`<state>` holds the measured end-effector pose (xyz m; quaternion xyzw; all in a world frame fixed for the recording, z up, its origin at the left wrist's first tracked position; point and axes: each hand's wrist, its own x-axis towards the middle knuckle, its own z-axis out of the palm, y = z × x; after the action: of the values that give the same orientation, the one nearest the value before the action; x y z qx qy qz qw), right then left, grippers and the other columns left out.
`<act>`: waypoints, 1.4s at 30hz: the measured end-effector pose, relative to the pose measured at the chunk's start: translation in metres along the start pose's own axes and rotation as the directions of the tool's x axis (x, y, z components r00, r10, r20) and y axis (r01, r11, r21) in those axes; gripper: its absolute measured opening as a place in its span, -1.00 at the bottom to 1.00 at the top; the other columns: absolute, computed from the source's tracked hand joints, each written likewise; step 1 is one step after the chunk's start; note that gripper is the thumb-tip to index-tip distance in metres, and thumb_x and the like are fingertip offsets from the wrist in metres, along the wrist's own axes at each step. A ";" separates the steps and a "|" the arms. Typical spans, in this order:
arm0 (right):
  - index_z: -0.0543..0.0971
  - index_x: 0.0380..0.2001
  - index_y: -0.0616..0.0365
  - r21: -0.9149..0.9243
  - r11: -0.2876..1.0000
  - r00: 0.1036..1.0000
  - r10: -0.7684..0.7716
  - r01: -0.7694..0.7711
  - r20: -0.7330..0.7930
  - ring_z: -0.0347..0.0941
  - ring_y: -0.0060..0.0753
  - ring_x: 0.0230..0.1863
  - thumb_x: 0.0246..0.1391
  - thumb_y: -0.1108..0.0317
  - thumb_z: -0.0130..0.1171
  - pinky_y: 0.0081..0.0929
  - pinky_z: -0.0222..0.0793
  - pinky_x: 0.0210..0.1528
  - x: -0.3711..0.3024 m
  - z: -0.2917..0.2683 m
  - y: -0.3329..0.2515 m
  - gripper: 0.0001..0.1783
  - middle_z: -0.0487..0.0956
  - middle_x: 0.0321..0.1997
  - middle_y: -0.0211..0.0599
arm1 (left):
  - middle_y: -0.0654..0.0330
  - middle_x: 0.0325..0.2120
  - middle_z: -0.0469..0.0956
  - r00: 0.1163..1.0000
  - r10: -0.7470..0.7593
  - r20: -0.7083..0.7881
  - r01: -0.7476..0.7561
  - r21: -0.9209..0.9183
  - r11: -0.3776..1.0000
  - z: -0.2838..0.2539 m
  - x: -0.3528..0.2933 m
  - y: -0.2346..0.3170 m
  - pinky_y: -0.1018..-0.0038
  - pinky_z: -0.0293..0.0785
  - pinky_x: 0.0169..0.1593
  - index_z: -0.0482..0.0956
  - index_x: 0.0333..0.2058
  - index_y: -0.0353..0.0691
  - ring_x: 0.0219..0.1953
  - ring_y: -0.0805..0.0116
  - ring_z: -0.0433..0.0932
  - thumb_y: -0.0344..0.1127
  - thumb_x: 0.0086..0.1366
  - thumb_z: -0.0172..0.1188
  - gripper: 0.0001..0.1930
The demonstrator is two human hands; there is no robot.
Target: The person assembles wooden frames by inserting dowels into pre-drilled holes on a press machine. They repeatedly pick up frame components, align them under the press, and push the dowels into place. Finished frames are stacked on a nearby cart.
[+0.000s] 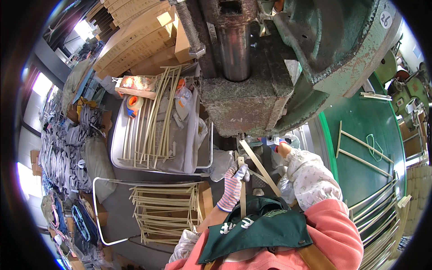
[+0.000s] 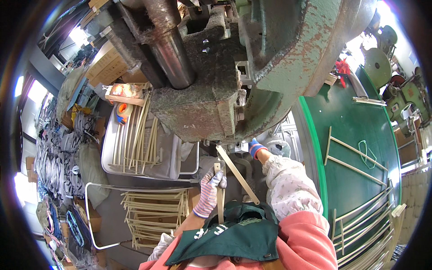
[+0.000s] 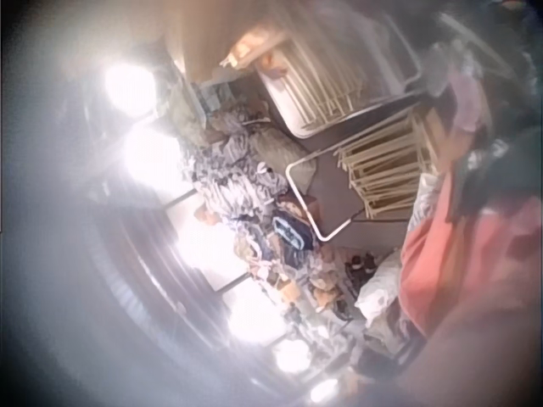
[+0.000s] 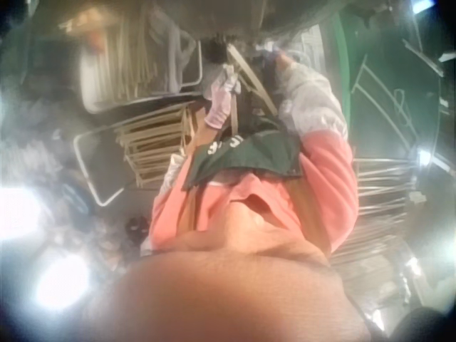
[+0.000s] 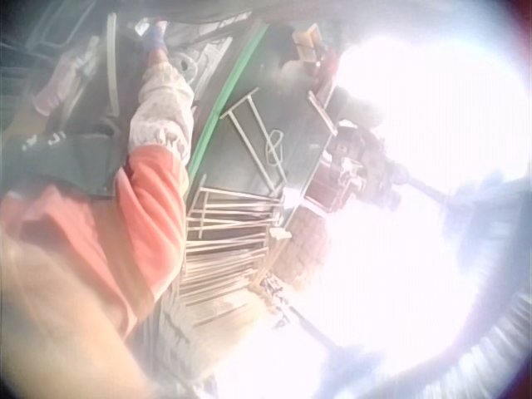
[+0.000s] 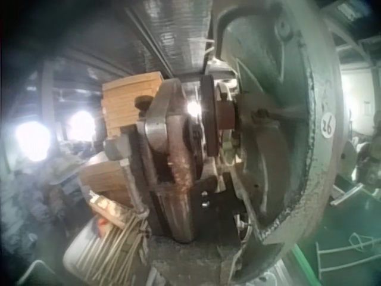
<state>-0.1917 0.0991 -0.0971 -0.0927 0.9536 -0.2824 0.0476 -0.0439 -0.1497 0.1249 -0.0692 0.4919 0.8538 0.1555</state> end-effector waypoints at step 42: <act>0.34 0.10 0.17 -0.288 0.835 0.801 -0.539 0.468 -0.260 0.45 -0.46 -0.27 0.14 0.38 -0.08 -0.56 0.36 -0.14 -0.028 -0.079 -0.157 -0.57 0.52 -0.25 -0.37 | 0.35 -0.44 0.43 0.990 0.138 -0.041 -0.143 -0.148 0.979 0.013 0.013 0.018 0.64 0.30 -0.42 0.29 0.15 -0.25 -0.53 0.59 0.34 -0.53 0.23 0.02 -0.53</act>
<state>-0.1519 0.0174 0.0563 -0.2997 0.9123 -0.1944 -0.2000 -0.0621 -0.1442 0.1425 -0.0589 0.4323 0.8961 0.0817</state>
